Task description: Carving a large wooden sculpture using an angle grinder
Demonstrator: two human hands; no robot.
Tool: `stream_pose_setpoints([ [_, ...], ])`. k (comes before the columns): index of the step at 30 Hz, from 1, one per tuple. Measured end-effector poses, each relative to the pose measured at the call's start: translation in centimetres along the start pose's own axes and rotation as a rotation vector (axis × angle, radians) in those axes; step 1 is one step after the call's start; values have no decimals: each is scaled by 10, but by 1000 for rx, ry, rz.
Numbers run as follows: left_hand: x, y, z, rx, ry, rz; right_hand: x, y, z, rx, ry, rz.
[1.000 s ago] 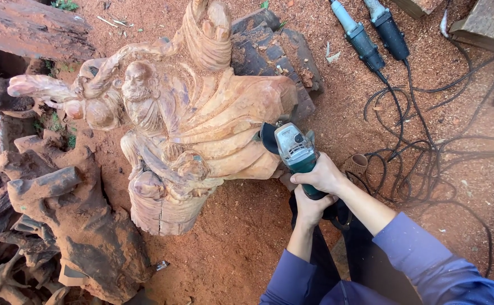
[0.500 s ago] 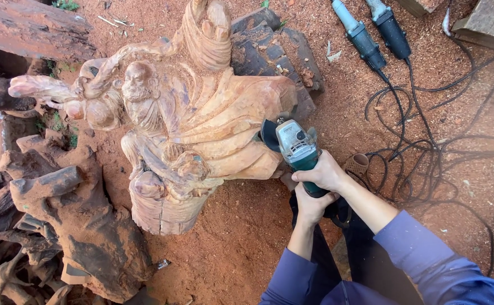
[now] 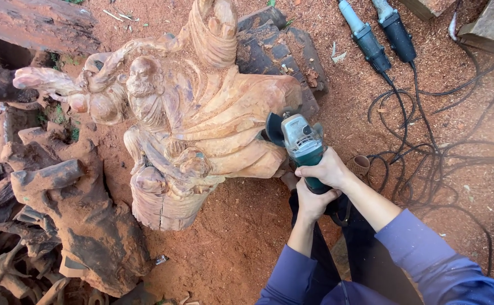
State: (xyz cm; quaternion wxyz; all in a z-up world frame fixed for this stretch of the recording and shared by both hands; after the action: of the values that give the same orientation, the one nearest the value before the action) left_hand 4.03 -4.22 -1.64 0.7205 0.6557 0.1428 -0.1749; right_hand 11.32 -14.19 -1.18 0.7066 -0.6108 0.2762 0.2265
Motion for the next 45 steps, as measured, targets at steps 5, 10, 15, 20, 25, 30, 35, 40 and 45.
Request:
stream_pose_setpoints([
  [5,-13,33,2,20,-93,-55,-29,-5,-11,71,33,-56],
  [10,-47,55,-5,-4,-100,-121,-66,-6,4,73,16,0],
  [15,-53,46,-45,-59,-44,-160,-63,2,46,68,47,94],
  [20,-35,30,-77,-186,-34,-246,-39,-50,83,-232,17,323],
  [25,-15,34,-105,-201,-33,-226,-21,-74,109,-206,56,376],
  [30,0,57,-111,-211,-35,-215,-7,-66,116,-117,48,276],
  [35,-2,49,-115,-177,-44,-245,-11,-71,118,-106,78,300],
  [40,-6,57,-101,-183,-54,-248,-22,-71,110,-61,136,313],
  [45,-10,48,-92,-173,-99,-222,-30,-83,97,-38,178,288],
])
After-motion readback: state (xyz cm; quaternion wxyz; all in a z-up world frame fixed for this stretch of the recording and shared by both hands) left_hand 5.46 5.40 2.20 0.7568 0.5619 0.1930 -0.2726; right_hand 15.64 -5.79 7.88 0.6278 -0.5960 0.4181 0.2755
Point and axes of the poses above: each hand's wrist, its own x-axis towards the middle knuckle, its own z-axis out of the palm, y = z × x, the point moved 2 cm from there along x, towards the middle knuckle, and after that the axes turned 4 degrees about z, right-handed, at the moved point
